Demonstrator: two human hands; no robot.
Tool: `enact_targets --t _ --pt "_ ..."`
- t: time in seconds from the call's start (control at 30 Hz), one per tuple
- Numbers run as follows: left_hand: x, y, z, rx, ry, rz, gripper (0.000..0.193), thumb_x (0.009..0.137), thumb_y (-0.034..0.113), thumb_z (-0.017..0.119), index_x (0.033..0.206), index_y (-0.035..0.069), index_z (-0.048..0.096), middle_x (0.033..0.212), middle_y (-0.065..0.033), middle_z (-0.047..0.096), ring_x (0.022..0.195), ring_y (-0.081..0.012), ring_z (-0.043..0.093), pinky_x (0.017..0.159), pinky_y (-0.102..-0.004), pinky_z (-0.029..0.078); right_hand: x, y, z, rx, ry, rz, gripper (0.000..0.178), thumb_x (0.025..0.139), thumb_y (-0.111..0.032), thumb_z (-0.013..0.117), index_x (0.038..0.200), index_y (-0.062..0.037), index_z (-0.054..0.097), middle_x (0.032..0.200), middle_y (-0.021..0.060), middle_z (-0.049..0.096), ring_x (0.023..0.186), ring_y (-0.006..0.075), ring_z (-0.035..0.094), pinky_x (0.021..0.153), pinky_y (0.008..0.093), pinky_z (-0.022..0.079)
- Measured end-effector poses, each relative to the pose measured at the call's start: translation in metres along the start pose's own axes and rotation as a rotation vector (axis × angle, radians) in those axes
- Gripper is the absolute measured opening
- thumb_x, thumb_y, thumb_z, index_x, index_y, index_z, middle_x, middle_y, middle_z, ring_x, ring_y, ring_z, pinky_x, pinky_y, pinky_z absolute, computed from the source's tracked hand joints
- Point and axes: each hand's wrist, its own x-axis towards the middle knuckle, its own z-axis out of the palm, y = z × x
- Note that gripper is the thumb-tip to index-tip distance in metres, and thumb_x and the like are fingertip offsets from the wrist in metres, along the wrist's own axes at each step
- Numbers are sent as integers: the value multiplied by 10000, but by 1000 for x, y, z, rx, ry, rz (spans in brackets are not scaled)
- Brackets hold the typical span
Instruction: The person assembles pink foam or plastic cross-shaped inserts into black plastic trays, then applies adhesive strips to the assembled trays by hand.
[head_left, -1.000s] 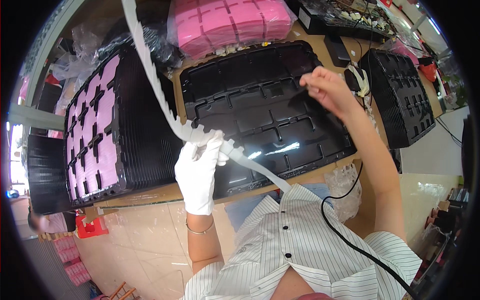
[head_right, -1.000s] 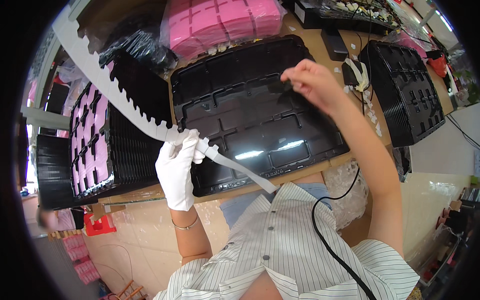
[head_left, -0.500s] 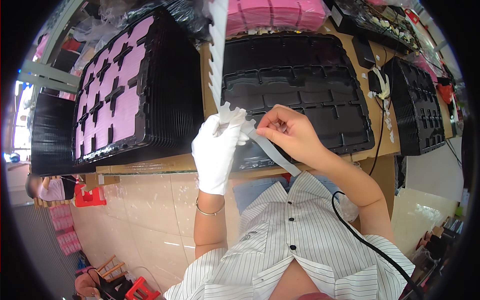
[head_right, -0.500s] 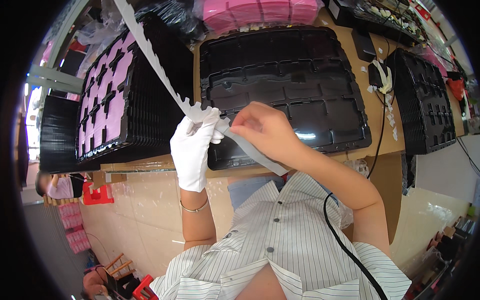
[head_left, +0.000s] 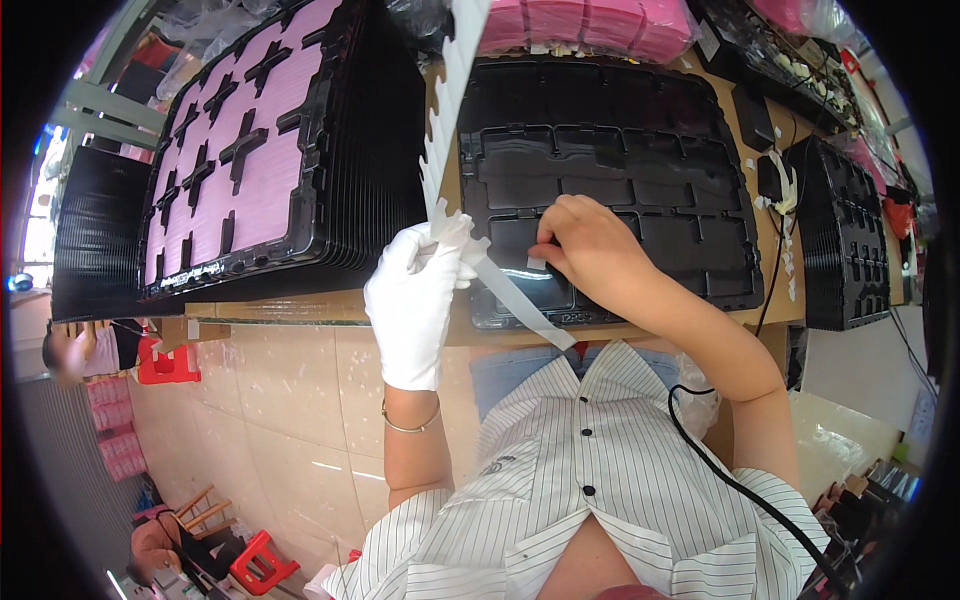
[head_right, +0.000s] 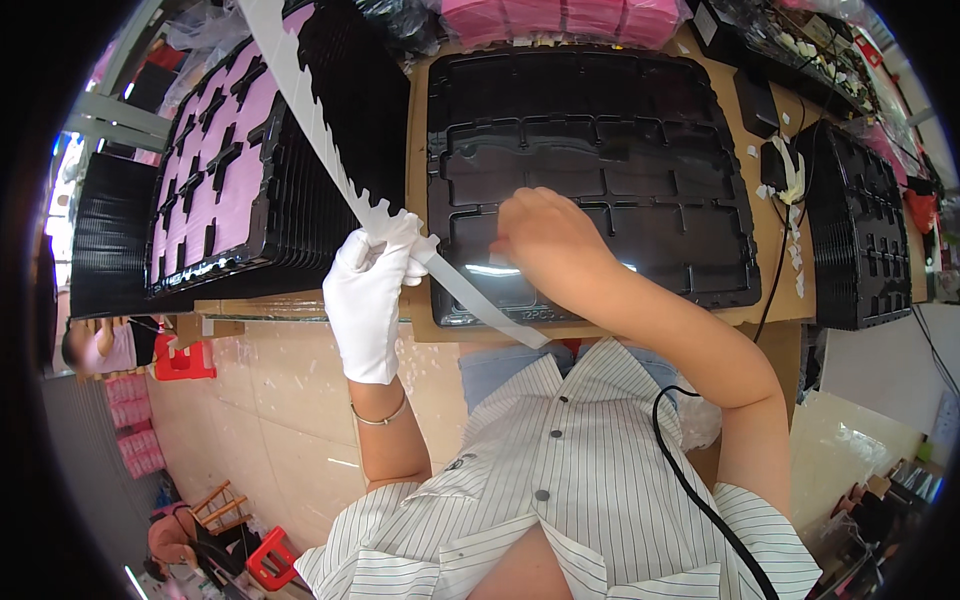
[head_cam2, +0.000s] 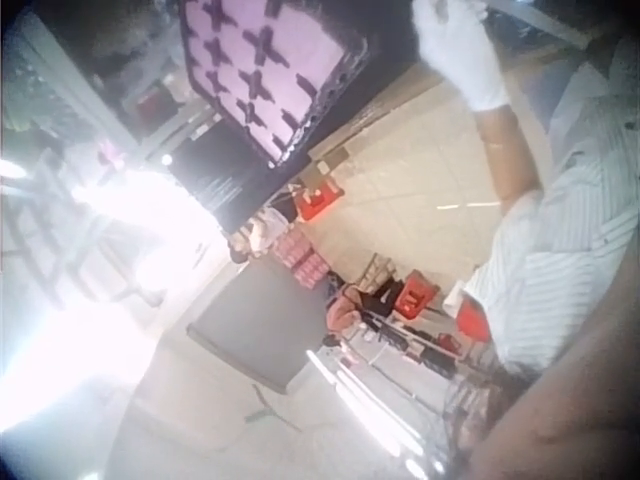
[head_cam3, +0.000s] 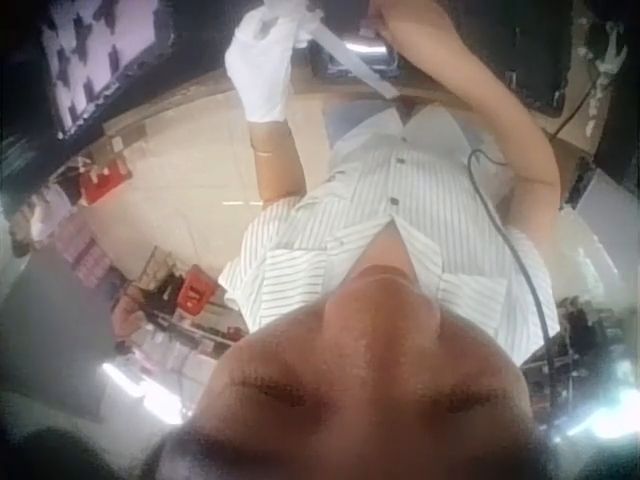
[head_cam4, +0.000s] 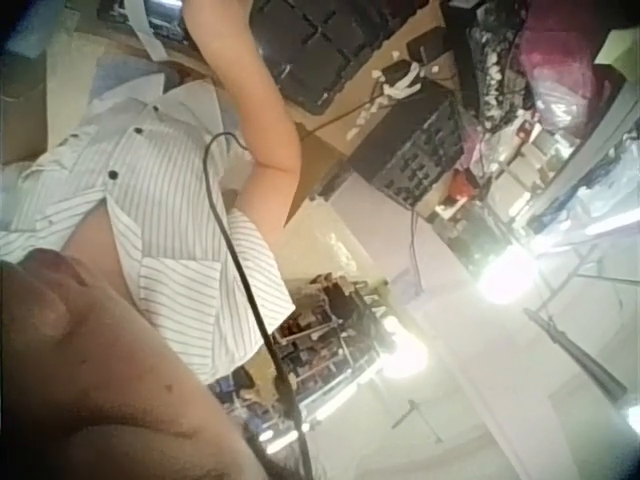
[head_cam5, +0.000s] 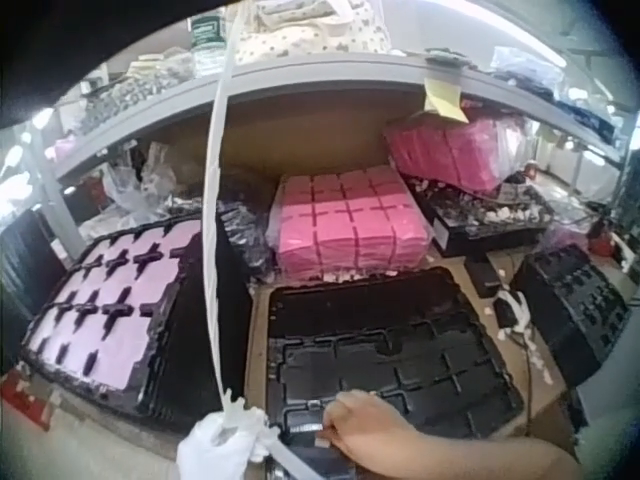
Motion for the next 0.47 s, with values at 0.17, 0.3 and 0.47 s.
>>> enact_targets --t 0.17,0.3,0.47 --pt "0 -2 1 -17 -31 29 175 888 124 688 1002 -7 679 859 -67 687 672 -82 639 613 -207 512 1 -5 1 -24 -4 67 161 810 -139 690 812 -20 583 837 118 571 858 314 563 754 397 464" --pt "3 -5 1 1 -23 -10 157 889 94 678 1008 -8 677 872 -66 688 677 -80 636 617 -209 518 2 -6 2 -12 -16 83 166 811 -139 684 815 -8 582 839 129 571 863 319 565 757 402 467" --pt "1 -2 2 -12 -51 -41 173 894 81 668 1047 2 667 889 -74 691 701 -89 645 637 -212 529 0 -5 5 -49 -9 61 149 821 -131 669 826 -10 582 846 140 568 861 321 564 760 403 466"
